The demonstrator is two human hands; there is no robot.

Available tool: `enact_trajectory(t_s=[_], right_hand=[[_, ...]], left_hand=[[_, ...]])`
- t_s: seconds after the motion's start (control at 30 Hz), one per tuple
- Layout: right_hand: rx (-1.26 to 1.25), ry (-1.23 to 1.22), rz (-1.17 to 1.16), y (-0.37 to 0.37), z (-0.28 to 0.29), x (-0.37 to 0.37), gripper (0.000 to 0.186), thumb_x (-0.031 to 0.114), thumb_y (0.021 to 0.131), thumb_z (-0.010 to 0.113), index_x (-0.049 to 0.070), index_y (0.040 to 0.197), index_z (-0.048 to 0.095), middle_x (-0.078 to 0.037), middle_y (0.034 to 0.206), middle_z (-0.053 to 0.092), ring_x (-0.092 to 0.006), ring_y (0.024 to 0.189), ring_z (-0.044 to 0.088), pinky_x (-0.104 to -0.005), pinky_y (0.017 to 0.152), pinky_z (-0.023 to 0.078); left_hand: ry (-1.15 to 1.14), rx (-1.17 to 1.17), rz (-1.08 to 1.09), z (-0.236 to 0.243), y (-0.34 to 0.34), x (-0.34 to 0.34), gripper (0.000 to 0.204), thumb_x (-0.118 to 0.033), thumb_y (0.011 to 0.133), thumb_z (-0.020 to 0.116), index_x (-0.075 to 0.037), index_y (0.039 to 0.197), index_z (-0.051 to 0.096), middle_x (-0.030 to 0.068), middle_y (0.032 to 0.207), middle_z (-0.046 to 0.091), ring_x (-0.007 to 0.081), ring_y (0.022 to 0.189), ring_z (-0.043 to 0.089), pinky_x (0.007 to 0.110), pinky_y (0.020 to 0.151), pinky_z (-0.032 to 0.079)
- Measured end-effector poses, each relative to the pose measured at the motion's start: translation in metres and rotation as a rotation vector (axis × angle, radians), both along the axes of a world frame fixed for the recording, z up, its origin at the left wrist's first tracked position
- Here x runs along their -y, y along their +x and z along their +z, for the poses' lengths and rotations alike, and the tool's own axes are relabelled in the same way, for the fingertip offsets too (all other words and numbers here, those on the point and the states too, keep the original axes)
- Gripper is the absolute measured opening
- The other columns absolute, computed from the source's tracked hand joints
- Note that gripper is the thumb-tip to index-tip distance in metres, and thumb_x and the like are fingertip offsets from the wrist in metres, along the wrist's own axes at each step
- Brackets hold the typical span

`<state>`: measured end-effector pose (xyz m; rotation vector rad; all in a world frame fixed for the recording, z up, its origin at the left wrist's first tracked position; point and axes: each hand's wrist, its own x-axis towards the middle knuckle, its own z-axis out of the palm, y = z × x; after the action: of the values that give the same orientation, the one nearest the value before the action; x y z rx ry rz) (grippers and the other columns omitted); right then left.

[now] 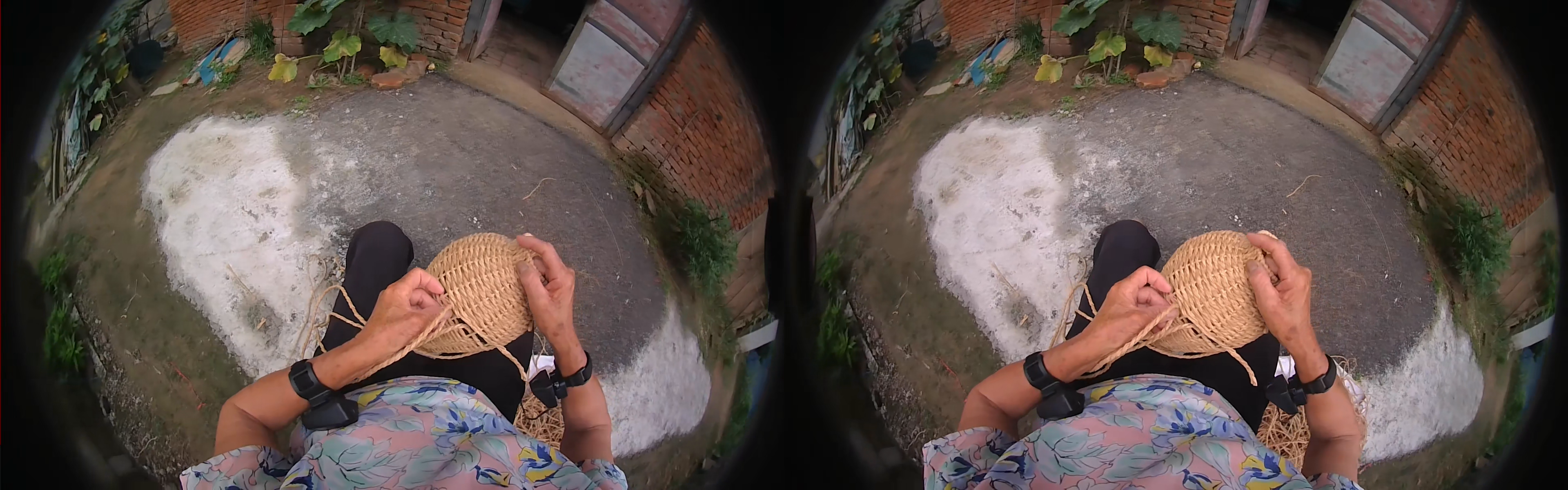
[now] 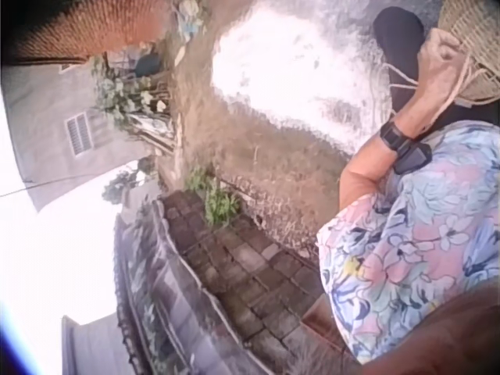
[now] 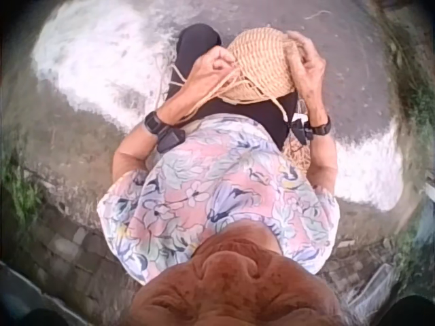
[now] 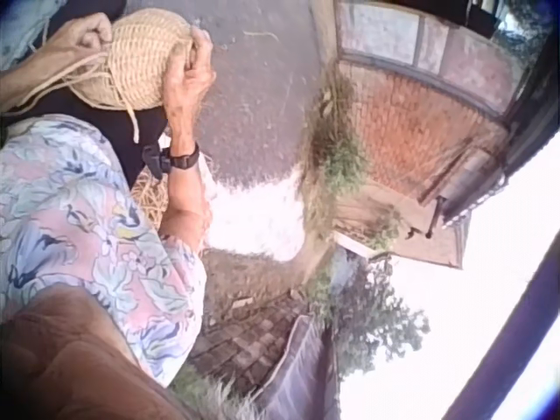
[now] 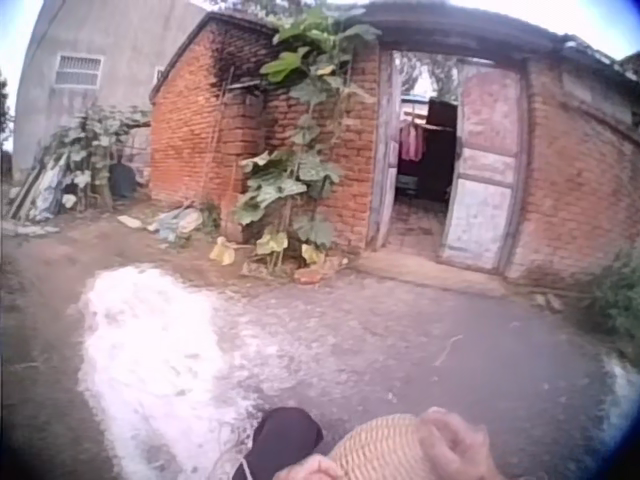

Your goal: Weave a basket using dried plant fibers or straw.

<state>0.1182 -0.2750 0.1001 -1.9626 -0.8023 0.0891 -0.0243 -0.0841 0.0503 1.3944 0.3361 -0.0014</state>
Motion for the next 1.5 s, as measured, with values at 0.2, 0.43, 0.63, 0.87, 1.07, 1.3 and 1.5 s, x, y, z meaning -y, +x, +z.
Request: enact_trajectory(t_s=[0.2,0.43,0.63,0.87,1.07,1.3,1.5], right_hand=[[0.103,-0.011,0.006,0.001,-0.003,-0.004,0.030,0.007,0.088,0.059,0.003,0.118,0.062,-0.005,0.068,0.063,-0.0073,0.064,0.058,-0.0274,0.061,0.046],[0.249,0.071,0.007,0.001,-0.014,-0.012,0.027,0.006,0.085,0.062,0.006,0.112,0.067,-0.010,0.072,0.067,-0.0130,0.057,0.062,-0.0282,0.055,0.048],[0.344,0.051,-0.006,0.001,-0.014,-0.014,0.026,0.005,0.083,0.063,0.007,0.109,0.068,-0.010,0.063,0.061,-0.0141,0.051,0.058,-0.0299,0.050,0.044],[0.378,0.095,0.005,-0.002,-0.010,-0.017,0.024,0.005,0.082,0.064,0.008,0.105,0.069,-0.009,0.060,0.060,-0.0194,0.049,0.059,-0.0327,0.050,0.045],[0.415,0.064,0.018,-0.003,-0.005,-0.020,0.023,0.004,0.081,0.064,0.007,0.103,0.069,-0.009,0.059,0.060,-0.0213,0.051,0.061,-0.0339,0.051,0.046],[0.544,0.171,0.044,0.001,-0.011,-0.022,0.027,0.003,0.079,0.065,0.006,0.106,0.069,-0.008,0.057,0.058,-0.0199,0.049,0.058,-0.0328,0.051,0.045],[0.103,-0.048,0.075,0.021,0.004,-0.016,0.040,0.014,0.086,0.058,0.007,0.125,0.058,-0.007,0.053,0.051,-0.0189,0.049,0.054,-0.0335,0.051,0.042]], left_hand=[[0.083,-0.020,0.024,-0.002,0.001,0.001,0.024,-0.007,0.090,0.068,-0.003,0.104,0.049,0.0027,0.073,0.061,0.0066,0.064,0.056,0.022,0.058,0.044],[0.033,-0.068,0.000,-0.005,0.000,-0.001,0.024,-0.008,0.089,0.069,-0.006,0.104,0.050,-0.0002,0.074,0.061,0.0054,0.065,0.057,0.021,0.059,0.046],[-0.162,-0.158,0.031,0.006,-0.002,0.002,0.026,-0.011,0.089,0.071,-0.009,0.103,0.050,-0.0024,0.074,0.058,0.0051,0.064,0.057,0.021,0.058,0.048],[0.485,0.076,0.171,-0.010,-0.005,0.012,0.018,-0.011,0.088,0.071,-0.005,0.096,0.056,-0.0024,0.064,0.054,0.0032,0.057,0.048,0.023,0.050,0.039],[0.902,0.169,0.286,-0.012,-0.005,0.014,0.014,-0.007,0.079,0.070,-0.006,0.091,0.062,0.0077,0.061,0.059,0.0206,0.052,0.059,0.033,0.050,0.045],[1.157,0.310,0.348,-0.018,-0.001,0.017,0.011,-0.007,0.077,0.068,-0.004,0.085,0.061,0.0098,0.062,0.060,0.0256,0.055,0.063,0.037,0.051,0.047],[0.988,0.406,0.207,-0.001,0.001,0.022,0.012,-0.003,0.079,0.069,-0.004,0.079,0.056,0.0049,0.054,0.054,0.0123,0.047,0.056,0.030,0.045,0.044]])
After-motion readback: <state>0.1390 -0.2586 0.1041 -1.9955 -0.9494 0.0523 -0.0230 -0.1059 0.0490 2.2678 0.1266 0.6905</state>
